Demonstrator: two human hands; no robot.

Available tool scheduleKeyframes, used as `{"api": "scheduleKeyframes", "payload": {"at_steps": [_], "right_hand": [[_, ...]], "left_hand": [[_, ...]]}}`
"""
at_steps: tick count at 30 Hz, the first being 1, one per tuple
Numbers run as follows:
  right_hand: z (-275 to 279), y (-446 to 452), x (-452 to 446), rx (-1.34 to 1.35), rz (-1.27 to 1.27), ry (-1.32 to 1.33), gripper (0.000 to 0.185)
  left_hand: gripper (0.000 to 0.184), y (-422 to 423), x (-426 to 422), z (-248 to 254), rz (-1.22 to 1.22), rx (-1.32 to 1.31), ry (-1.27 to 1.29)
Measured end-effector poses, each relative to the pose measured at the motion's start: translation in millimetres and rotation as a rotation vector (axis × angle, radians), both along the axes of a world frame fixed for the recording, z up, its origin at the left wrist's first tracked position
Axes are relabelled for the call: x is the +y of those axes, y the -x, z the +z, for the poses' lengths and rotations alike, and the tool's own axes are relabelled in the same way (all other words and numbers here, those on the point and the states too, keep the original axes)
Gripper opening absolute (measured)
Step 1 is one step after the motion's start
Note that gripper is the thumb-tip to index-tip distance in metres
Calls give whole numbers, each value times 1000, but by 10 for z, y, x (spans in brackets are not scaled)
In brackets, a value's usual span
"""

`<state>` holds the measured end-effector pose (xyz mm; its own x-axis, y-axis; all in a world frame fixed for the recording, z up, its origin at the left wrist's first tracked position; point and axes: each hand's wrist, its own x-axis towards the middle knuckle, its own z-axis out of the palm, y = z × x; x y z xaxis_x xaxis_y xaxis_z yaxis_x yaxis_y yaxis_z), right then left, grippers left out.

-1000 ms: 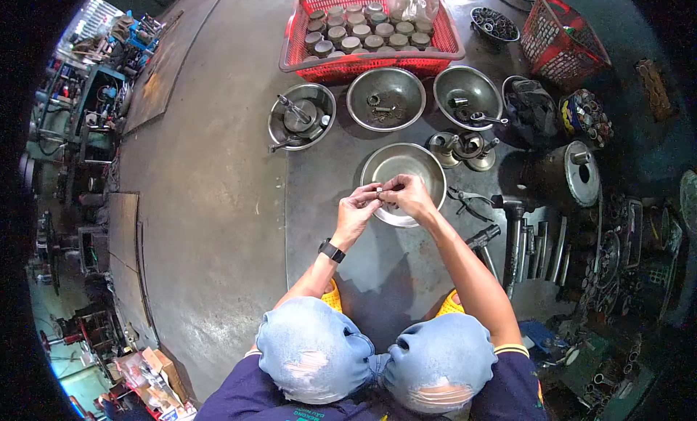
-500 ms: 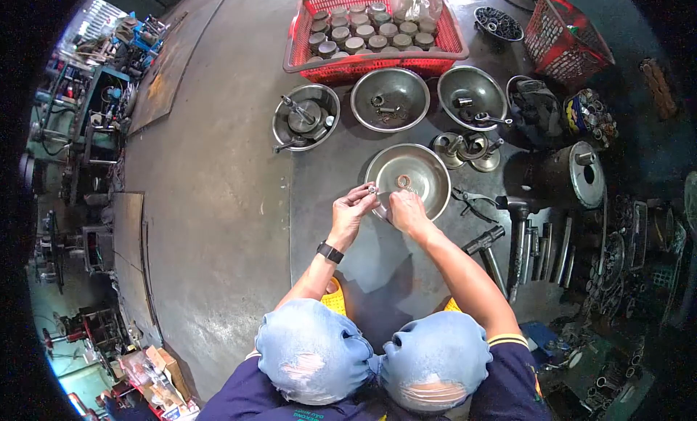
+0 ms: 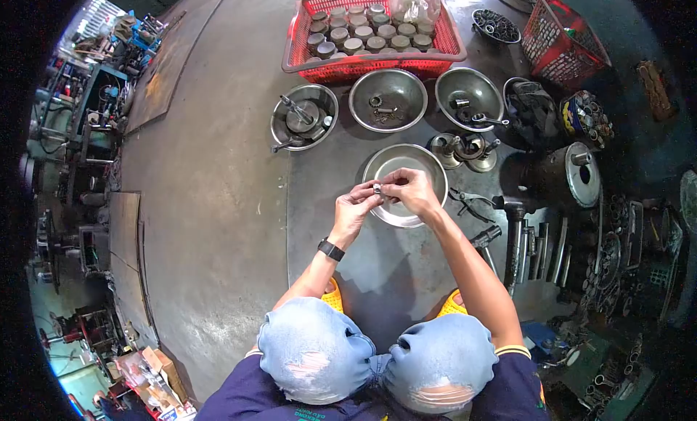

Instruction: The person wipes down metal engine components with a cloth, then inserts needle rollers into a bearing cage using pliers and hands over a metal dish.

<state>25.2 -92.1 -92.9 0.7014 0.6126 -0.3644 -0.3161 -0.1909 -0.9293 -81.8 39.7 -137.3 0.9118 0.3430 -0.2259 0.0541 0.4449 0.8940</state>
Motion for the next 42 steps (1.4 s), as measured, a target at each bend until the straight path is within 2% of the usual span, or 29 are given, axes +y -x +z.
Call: {"api": "scheduleKeyframes", "payload": {"at_steps": [3,5,9,11,13,15,17,18,20,21,23,24,27,28,29,31,32,33,35,39,42], "right_hand": [[-121,7,15,-10,32,4,20],[-141,10,-6,-21,28,32,20],[-106,-5,-75,7,39,92,19],[-36,-50,-151,17,21,131,24],[-45,-185,-342,-131,-84,231,31],[-134,-368,-736,-587,-61,541,41],[-313,-413,-1088,-1195,60,902,42],[-404,-376,-1215,-1197,60,905,42],[-568,-289,-1393,-1370,346,1256,40],[-603,-310,-1401,-1374,343,1259,40],[-667,-358,-1418,-1035,480,1301,33],[-611,-406,-1411,-1036,479,1300,33],[-123,-641,-1399,70,292,864,26],[57,-586,-1439,272,164,515,25],[214,-482,-1436,330,60,326,23],[275,-285,-1316,65,122,481,26],[303,-128,-1181,-267,142,738,31],[413,-7,-1027,-334,192,836,38],[308,148,-888,-575,211,746,37],[254,77,-642,-786,261,653,32],[287,36,-479,-992,466,738,25]], "left_hand": [[18,-3,17,-39,-29,-20,-59],[18,-14,25,-10,-77,-39,-251],[20,-41,-6,19,-134,-36,-202],[20,-73,-25,22,-145,-21,-66],[20,-82,-27,41,-146,-18,-47],[21,-90,-16,50,-139,-18,-29],[21,-74,-8,16,-112,-21,25],[22,-72,-12,-45,-102,-28,32],[22,-67,-38,-102,-93,-17,76],[22,-86,-48,-83,-81,-8,117],[23,-107,-48,-42,-73,-6,151],[24,-99,-36,-6,-64,4,185],[24,-82,33,59,-35,2,206],[23,-77,51,65,-31,4,181],[23,-81,70,67,-42,7,183],[24,-97,64,60,-28,9,212],[27,-123,44,56,-39,16,209],[27,-153,11,65,-52,16,207],[29,-217,-32,110,-52,56,231],[25,-202,-47,190,-25,-23,190],[22,-174,-26,217,-16,-23,129]]}}
